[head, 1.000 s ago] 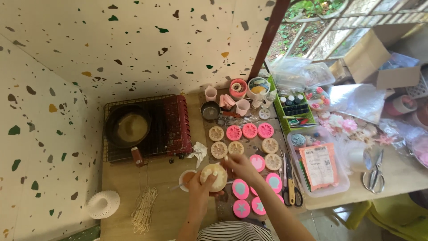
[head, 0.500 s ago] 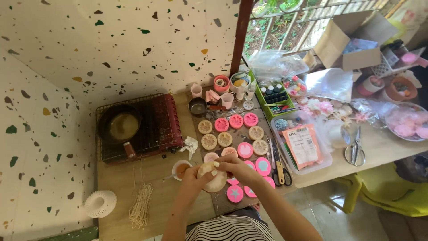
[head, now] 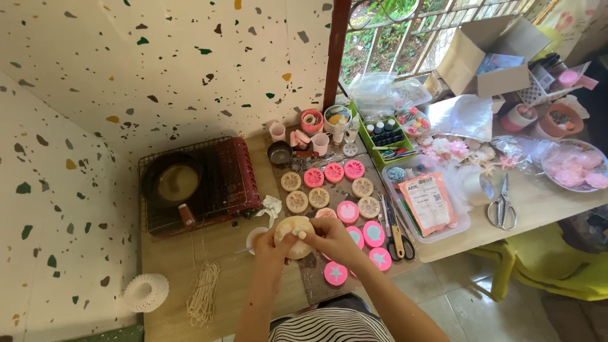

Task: Making decorative flower-shaped candles by unmolding and assembling wax components.

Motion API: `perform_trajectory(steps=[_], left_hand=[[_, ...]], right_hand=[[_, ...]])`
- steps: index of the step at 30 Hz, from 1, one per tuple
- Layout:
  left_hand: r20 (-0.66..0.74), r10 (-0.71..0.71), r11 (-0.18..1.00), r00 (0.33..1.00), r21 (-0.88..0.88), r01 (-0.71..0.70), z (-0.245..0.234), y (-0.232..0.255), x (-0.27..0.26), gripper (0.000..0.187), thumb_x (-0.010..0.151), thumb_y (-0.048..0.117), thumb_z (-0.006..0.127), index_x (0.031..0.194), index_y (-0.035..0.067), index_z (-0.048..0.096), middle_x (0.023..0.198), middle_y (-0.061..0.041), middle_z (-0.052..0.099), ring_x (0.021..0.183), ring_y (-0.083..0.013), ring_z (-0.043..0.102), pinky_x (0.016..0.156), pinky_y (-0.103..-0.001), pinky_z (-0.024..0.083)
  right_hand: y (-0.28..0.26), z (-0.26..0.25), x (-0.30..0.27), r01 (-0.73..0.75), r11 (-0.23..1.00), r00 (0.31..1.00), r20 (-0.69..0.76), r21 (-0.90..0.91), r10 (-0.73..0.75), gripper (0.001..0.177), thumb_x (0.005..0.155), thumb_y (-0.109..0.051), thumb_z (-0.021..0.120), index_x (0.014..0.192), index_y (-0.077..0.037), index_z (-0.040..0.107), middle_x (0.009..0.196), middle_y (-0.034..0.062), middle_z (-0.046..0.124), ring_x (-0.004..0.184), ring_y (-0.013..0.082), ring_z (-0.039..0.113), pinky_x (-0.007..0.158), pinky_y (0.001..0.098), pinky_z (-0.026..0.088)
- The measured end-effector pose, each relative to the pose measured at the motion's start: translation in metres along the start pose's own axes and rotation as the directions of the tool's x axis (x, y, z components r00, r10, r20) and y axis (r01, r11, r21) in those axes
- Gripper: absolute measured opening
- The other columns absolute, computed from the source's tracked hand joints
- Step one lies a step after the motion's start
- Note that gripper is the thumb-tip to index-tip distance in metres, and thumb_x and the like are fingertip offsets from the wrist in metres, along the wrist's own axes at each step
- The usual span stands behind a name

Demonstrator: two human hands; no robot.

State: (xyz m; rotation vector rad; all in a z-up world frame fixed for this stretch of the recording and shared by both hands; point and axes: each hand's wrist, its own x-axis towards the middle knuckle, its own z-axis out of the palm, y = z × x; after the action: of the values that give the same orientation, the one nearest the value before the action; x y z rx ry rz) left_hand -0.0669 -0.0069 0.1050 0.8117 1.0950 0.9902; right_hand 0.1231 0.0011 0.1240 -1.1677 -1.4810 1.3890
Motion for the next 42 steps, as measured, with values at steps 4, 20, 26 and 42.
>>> perform_trajectory(steps=[4,20,26,42], left_hand=[[0.008,-0.031,0.999,0.999,-0.026,0.031,-0.001,0.008,-0.001,0.035,0.092,0.032,0.074,0.108,0.001,0.073,0.081,-0.002,0.068,0.062,-0.0079,0.055,0.049,-0.023,0.04],[0.027,-0.117,0.989,0.993,-0.085,0.119,0.01,0.027,-0.008,0.049,0.09,0.031,0.071,0.125,-0.003,0.066,0.103,-0.007,0.075,0.086,-0.0174,0.073,0.066,-0.033,0.063],[0.171,-0.198,0.916,0.965,-0.318,0.244,-0.009,0.006,0.016,0.045,0.094,0.035,0.071,0.123,0.001,0.063,0.099,-0.007,0.072,0.08,-0.015,0.068,0.062,-0.028,0.055],[0.006,-0.153,0.946,0.988,-0.289,0.148,0.005,0.01,0.026,0.049,0.091,0.029,0.073,0.123,-0.007,0.064,0.111,-0.014,0.074,0.095,-0.0229,0.072,0.078,-0.035,0.061]], right_hand=[[-0.004,0.001,-0.004,-0.065,0.985,0.998,-0.003,0.162,0.067,0.033,0.1,-0.031,0.069,0.103,0.001,0.074,0.078,-0.0034,0.062,0.068,0.0044,0.053,0.057,0.0231,0.043],[-0.026,-0.011,-0.018,-0.144,0.99,0.989,0.047,-0.003,0.144,0.036,0.092,-0.029,0.08,0.097,0.006,0.072,0.069,0.0,0.066,0.058,0.0055,0.057,0.05,0.0228,0.043],[-0.047,-0.016,-0.02,-0.142,0.977,0.971,0.215,0.158,0.106,0.032,0.095,-0.032,0.072,0.108,-0.002,0.071,0.074,-0.0001,0.07,0.059,0.0032,0.055,0.05,0.02,0.04],[-0.034,-0.004,-0.024,-0.119,0.972,0.989,-0.058,0.201,0.133,0.018,0.089,-0.013,0.079,0.097,0.003,0.074,0.076,0.0012,0.072,0.062,0.0063,0.063,0.055,0.0231,0.05]])
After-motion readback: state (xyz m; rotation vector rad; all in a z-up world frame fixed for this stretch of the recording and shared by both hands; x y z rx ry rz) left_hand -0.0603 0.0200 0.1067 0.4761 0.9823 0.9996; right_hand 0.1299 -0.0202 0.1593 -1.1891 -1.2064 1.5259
